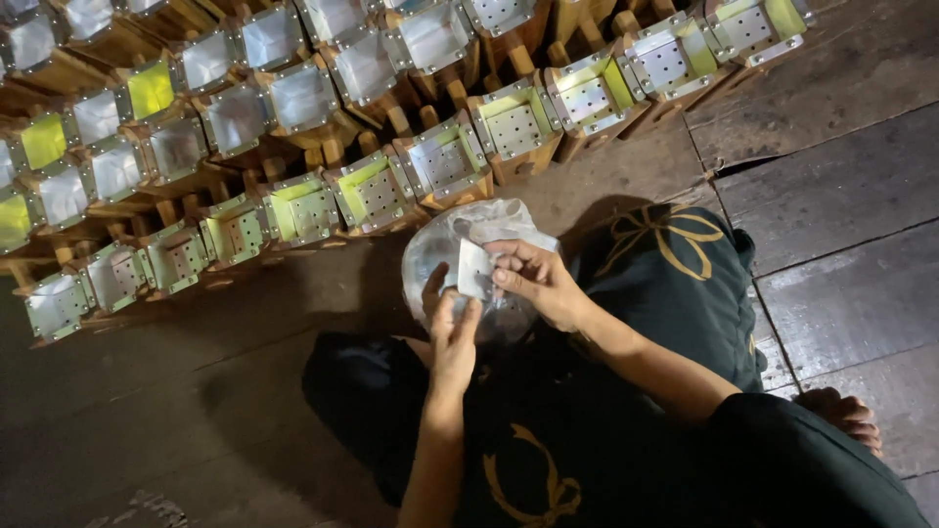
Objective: A person sitting on a wooden floor picks small metal plates from a plastic bag and places them into a large grid of wooden frames.
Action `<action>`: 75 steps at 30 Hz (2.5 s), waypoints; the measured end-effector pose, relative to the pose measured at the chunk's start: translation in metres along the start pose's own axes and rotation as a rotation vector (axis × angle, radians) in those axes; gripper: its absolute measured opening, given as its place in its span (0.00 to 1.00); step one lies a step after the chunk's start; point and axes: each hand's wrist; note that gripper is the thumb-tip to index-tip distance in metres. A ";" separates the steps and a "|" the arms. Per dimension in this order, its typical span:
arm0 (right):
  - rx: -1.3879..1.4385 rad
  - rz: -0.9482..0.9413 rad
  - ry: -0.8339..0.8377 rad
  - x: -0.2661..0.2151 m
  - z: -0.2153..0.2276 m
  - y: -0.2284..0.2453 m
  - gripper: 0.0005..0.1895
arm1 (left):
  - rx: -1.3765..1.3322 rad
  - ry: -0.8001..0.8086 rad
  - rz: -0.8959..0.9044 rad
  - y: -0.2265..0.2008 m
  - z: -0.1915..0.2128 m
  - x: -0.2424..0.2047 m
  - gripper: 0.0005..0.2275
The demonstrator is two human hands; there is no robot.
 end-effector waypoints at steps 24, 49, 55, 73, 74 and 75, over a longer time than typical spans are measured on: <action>-0.680 0.647 0.127 -0.005 -0.011 0.038 0.05 | 0.602 -0.199 -0.584 0.050 0.004 0.006 0.06; -0.393 0.260 0.000 0.003 0.009 -0.010 0.15 | -0.447 -0.413 0.259 0.046 -0.019 0.006 0.08; -0.477 0.267 0.161 -0.002 -0.005 0.035 0.12 | 0.391 -0.284 -0.437 0.022 0.000 0.015 0.18; -0.599 0.328 0.047 -0.004 -0.005 0.032 0.11 | 0.470 -0.257 -0.521 0.032 -0.005 0.012 0.10; -0.622 0.340 0.046 -0.003 -0.003 0.029 0.10 | 0.466 -0.252 -0.538 0.032 -0.005 0.013 0.07; -0.646 0.352 0.046 -0.003 -0.001 0.027 0.09 | 0.462 -0.247 -0.554 0.031 -0.005 0.014 0.05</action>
Point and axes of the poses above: each hand's wrist, its own x-axis towards the middle knuckle, its own z-axis out of the back of the hand, y = z × x, and after that the axes turned 4 degrees about -z, right-handed
